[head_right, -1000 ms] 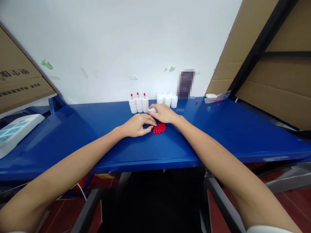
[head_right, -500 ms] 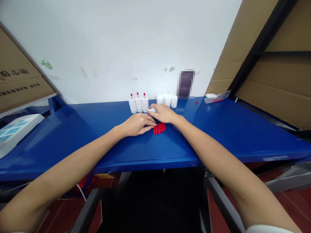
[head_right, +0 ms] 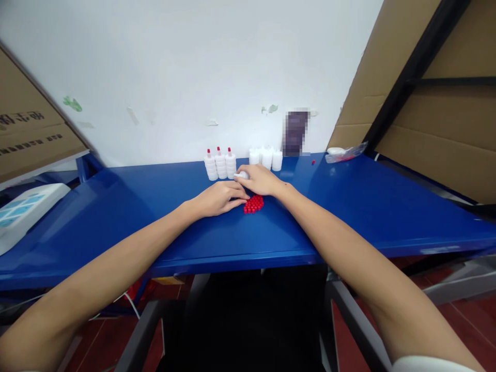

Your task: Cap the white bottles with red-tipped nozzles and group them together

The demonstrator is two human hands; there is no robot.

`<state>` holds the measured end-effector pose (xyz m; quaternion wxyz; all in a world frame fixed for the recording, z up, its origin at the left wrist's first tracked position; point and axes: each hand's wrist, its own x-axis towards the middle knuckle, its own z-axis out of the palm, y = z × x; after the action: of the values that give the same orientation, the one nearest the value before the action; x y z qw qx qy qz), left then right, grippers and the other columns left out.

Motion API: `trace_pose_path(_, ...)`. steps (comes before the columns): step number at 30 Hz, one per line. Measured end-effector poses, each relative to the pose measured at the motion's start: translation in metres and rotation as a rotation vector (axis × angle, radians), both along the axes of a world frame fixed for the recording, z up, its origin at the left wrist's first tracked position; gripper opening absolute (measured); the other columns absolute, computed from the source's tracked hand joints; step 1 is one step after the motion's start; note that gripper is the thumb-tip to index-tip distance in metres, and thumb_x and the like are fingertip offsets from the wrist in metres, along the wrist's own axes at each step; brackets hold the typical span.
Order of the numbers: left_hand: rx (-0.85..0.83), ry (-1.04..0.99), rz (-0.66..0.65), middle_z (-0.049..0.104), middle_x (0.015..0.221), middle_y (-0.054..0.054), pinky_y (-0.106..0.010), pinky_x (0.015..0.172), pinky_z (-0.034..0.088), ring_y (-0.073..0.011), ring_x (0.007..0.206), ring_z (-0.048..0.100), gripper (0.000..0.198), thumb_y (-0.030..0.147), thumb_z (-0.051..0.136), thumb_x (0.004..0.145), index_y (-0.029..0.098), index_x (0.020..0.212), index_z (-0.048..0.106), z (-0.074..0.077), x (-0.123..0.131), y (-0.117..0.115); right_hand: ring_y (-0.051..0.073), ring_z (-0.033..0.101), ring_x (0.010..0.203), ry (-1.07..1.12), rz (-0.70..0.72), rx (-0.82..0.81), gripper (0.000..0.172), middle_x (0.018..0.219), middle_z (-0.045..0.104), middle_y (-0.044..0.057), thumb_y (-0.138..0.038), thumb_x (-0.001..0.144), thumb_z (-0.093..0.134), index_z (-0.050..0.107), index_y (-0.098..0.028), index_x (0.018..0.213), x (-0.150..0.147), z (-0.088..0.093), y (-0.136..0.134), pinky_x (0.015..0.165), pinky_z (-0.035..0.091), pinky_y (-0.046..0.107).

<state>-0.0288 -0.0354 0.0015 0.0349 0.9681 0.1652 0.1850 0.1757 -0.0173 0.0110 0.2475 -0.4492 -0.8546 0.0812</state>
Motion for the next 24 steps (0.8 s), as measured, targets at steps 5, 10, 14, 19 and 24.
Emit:
trace_pose_path(5, -0.027, -0.005, 0.022, 0.077, 0.112, -0.011, -0.039, 0.099, 0.056, -0.0232, 0.106, 0.072, 0.024, 0.025, 0.057, 0.102, 0.017, 0.109, 0.078, 0.002, -0.003, 0.002, 0.031, 0.072, 0.108, 0.005, 0.007, 0.002, 0.036, 0.119, 0.078, 0.013, -0.039, 0.102, 0.052, 0.074, -0.016, 0.119, 0.000, 0.000, 0.000, 0.096, 0.052, 0.043)
trace_pose_path(10, -0.044, -0.010, 0.074, 0.077, 0.107, -0.011, -0.038, 0.091, 0.057, -0.0236, 0.099, 0.072, 0.021, 0.023, 0.058, 0.100, 0.017, 0.104, 0.078, 0.006, -0.010, 0.007, 0.031, 0.071, 0.108, -0.006, -0.003, -0.002, 0.034, 0.119, 0.078, 0.012, -0.038, 0.101, 0.054, 0.074, -0.017, 0.119, 0.000, 0.001, -0.001, 0.096, 0.052, 0.042)
trace_pose_path(14, -0.082, -0.066, 0.108, 0.077, 0.102, -0.009, -0.036, 0.087, 0.055, -0.0213, 0.092, 0.072, 0.016, 0.021, 0.061, 0.098, 0.016, 0.099, 0.076, 0.004, -0.014, 0.013, 0.030, 0.072, 0.107, -0.004, -0.018, -0.011, 0.036, 0.119, 0.078, 0.011, -0.040, 0.101, 0.055, 0.073, -0.018, 0.123, 0.001, 0.000, 0.000, 0.096, 0.051, 0.042)
trace_pose_path(19, -0.161, -0.177, 0.139, 0.077, 0.097, -0.006, -0.033, 0.083, 0.054, -0.0186, 0.087, 0.071, 0.012, 0.024, 0.065, 0.094, 0.017, 0.096, 0.074, -0.003, -0.013, 0.017, 0.028, 0.072, 0.103, -0.004, -0.020, -0.016, 0.037, 0.119, 0.078, 0.010, -0.041, 0.101, 0.055, 0.071, -0.019, 0.126, 0.001, 0.000, 0.000, 0.094, 0.052, 0.040)
trace_pose_path(24, -0.175, -0.198, 0.150, 0.076, 0.091, -0.005, -0.031, 0.078, 0.052, -0.0173, 0.081, 0.069, 0.013, 0.026, 0.065, 0.094, 0.017, 0.094, 0.073, -0.005, -0.011, 0.016, 0.029, 0.072, 0.103, 0.009, -0.012, -0.017, 0.038, 0.118, 0.078, 0.011, -0.041, 0.100, 0.055, 0.072, -0.018, 0.125, 0.001, 0.000, 0.000, 0.093, 0.052, 0.041)
